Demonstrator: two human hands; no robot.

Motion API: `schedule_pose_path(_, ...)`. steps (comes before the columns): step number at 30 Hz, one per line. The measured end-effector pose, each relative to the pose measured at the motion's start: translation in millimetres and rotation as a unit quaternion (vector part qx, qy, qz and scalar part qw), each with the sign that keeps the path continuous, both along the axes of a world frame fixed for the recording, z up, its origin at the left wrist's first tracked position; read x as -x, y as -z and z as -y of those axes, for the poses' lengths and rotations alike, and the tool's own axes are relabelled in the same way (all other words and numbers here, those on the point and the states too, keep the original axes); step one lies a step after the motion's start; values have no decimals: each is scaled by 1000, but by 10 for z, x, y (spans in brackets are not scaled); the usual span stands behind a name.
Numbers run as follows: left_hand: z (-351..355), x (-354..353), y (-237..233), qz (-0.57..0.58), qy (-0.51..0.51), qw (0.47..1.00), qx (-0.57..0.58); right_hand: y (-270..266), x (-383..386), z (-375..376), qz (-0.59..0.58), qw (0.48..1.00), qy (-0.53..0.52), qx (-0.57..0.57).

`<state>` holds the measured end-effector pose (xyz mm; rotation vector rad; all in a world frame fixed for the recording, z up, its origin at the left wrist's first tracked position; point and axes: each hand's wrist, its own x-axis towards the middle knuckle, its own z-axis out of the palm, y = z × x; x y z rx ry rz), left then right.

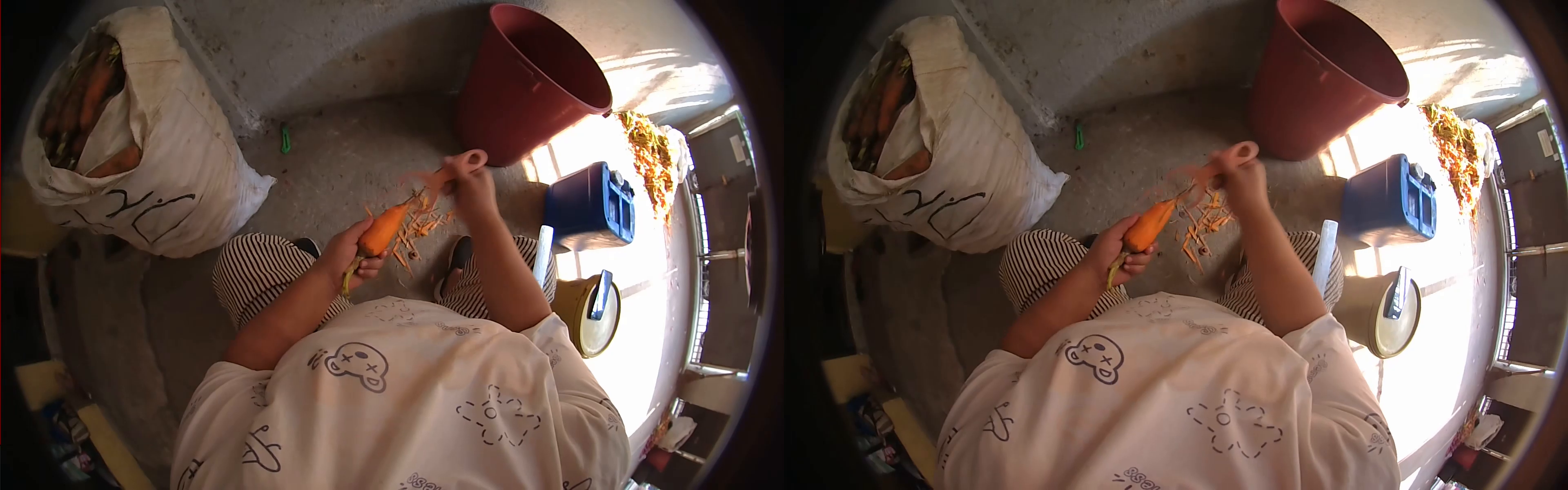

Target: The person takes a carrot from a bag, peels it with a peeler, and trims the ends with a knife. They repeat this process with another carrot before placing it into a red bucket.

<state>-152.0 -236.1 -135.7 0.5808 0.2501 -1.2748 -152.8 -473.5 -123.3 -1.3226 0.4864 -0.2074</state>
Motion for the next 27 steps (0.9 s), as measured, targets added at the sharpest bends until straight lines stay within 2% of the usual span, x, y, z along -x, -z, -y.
schedule_pose_path(1,-6,6,-16,8,-2,1000,-7,28,-55,214,-24,996,69,61)
schedule_pose_path(4,-40,4,-114,19,-11,999,-35,-180,13,291,93,993,66,-18)
schedule_pose_path(5,-16,-9,-146,11,-8,999,-46,-286,57,130,75,994,66,-41)
schedule_pose_path(7,29,-42,-134,13,8,999,-33,-410,147,-272,82,995,-10,-59)
schedule_pose_path(10,22,-78,-36,28,35,999,2,-255,167,-468,34,985,-141,-97)
schedule_pose_path(13,-10,-56,-66,53,34,997,-42,16,-43,26,20,1000,-8,-16)
schedule_pose_path(15,-20,-1,-189,96,17,991,-94,-15,-90,307,-8,995,93,36)
schedule_pose_path(18,-12,-52,-140,105,55,991,-65,-125,5,170,56,993,56,-83)
schedule_pose_path(19,4,-49,-134,123,67,988,-71,-220,48,-22,50,989,21,-138)
schedule_pose_path(22,20,-73,-155,181,93,975,-85,-239,159,-362,36,977,-134,-162)
schedule_pose_path(23,7,-69,-176,200,97,971,-88,-58,103,-247,-2,990,-86,-109)
schedule_pose_path(26,-51,-45,-240,238,100,960,-108,276,-62,281,-13,999,49,10)
schedule_pose_path(27,-66,-47,-249,249,102,956,-117,211,-69,248,4,999,47,-22)
